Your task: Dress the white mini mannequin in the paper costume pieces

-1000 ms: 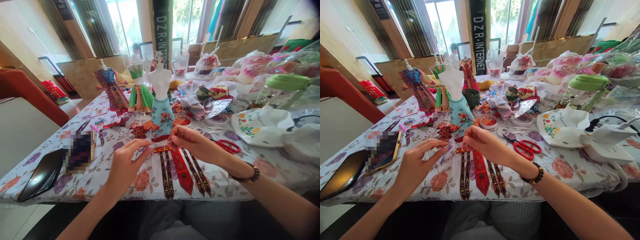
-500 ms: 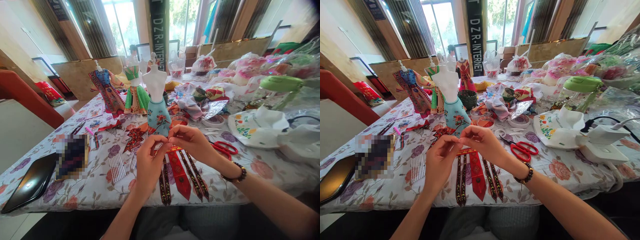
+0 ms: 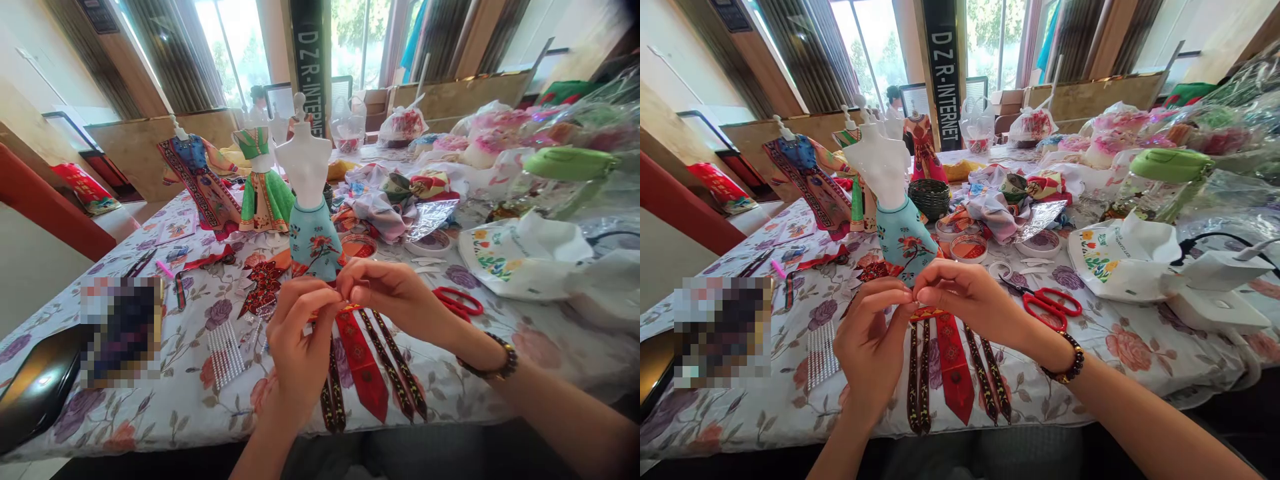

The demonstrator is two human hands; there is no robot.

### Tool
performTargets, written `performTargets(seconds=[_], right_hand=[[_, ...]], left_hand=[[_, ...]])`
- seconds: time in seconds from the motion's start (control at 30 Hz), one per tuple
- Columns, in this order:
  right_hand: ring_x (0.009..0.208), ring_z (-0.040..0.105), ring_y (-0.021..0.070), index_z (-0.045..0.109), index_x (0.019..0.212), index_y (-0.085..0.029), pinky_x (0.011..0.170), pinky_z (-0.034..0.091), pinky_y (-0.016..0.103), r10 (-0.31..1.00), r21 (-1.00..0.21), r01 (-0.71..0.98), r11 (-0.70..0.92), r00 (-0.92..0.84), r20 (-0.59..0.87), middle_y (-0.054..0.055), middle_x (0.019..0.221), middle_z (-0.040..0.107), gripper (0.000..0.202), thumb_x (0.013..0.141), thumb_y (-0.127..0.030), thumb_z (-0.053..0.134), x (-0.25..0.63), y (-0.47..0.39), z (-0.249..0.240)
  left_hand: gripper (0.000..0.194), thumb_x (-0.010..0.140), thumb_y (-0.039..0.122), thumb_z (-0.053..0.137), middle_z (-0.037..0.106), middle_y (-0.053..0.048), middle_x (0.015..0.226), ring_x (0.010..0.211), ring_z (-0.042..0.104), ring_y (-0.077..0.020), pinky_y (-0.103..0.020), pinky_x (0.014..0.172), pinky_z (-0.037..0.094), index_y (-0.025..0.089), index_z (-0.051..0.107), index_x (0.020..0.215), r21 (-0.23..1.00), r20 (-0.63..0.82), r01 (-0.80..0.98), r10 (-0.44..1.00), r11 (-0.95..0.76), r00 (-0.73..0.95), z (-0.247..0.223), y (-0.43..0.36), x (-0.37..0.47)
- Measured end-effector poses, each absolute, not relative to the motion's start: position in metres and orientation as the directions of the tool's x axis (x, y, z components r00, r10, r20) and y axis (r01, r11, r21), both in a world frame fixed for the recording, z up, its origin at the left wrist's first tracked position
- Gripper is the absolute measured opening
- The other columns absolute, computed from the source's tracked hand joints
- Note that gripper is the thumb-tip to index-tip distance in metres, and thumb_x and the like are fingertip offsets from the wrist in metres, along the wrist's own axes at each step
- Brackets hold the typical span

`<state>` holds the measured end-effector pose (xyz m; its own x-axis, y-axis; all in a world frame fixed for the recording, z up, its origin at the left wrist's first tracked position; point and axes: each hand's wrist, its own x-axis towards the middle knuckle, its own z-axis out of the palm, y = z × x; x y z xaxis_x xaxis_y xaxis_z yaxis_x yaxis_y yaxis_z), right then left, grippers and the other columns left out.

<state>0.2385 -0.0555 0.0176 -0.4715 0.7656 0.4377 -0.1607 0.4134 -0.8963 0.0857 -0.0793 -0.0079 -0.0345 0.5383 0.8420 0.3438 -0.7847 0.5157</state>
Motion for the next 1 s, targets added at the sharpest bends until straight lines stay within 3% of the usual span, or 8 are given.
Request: performTargets(seconds=[0.33,0.63,1.0], right_hand=[[0.080,0.054,0.0119,0.059,0.082,-0.020,0.073,0.046,0.027,0.734,-0.861,-0.093,0.499,-0.482,0.478,0.000,0.083,0.058,0.005,0.085,-0.023,0.062,0.241,-0.054,0.019],[0.078,0.049,0.0100,0.053,0.084,-0.021,0.070,0.043,0.023,0.732,-0.888,-0.207,0.410,-0.506,0.456,0.000,0.084,0.050,0.007,0.090,-0.023,0.055,0.237,-0.056,0.011],[0.078,0.052,0.0116,0.056,0.088,-0.023,0.071,0.047,0.025,0.780,-0.876,-0.219,0.430,-0.399,0.482,0.001,0.083,0.053,0.004,0.089,-0.027,0.057,0.231,-0.057,0.002]], left_hand=[[0.019,0.081,0.005,0.061,0.060,0.002,0.083,0.084,0.055,-0.0129,-0.030,0.076,0.047,0.024,0.061,0.087,0.459,0.845,0.484,0.535,-0.745,0.023,-0.004,-0.086,0.084],[0.019,0.080,0.005,0.063,0.061,0.001,0.083,0.084,0.054,-0.0143,-0.033,0.079,0.046,0.023,0.060,0.087,0.428,0.857,0.526,0.515,-0.734,0.022,-0.003,-0.089,0.087],[0.019,0.081,0.008,0.062,0.062,0.001,0.083,0.084,0.055,-0.0153,-0.034,0.079,0.046,0.025,0.059,0.089,0.421,0.856,0.574,0.517,-0.702,0.005,-0.003,-0.093,0.085]])
